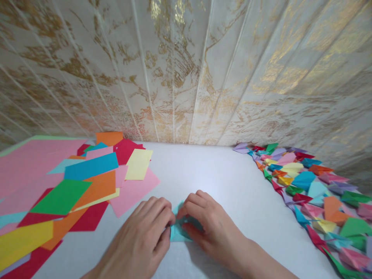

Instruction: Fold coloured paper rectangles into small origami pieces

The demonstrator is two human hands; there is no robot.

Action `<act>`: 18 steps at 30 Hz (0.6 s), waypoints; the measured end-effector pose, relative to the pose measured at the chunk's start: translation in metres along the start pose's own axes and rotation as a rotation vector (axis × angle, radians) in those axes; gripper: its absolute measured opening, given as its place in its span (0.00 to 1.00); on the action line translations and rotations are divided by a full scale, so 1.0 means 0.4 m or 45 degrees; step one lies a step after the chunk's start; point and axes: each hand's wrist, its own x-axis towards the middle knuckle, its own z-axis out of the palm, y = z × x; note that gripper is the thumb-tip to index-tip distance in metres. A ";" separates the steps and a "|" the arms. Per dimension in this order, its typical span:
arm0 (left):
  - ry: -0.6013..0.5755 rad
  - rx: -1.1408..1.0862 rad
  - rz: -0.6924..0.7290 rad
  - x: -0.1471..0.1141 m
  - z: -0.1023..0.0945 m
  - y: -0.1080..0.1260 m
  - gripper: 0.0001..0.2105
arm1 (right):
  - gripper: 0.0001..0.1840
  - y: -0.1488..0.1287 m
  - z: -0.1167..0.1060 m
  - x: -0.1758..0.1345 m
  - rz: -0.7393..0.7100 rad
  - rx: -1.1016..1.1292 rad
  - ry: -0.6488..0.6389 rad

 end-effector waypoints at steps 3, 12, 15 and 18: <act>0.038 0.063 0.014 -0.005 -0.002 0.012 0.09 | 0.13 -0.009 0.001 -0.003 -0.011 -0.031 -0.012; 0.120 0.188 0.061 -0.015 0.005 0.018 0.09 | 0.12 -0.018 0.006 -0.007 0.051 -0.117 -0.092; 0.131 0.195 0.062 -0.016 0.007 0.020 0.09 | 0.12 -0.020 0.013 -0.011 0.045 -0.233 -0.059; 0.126 0.199 0.058 -0.017 0.008 0.022 0.09 | 0.11 -0.026 0.021 -0.016 -0.031 -0.374 -0.017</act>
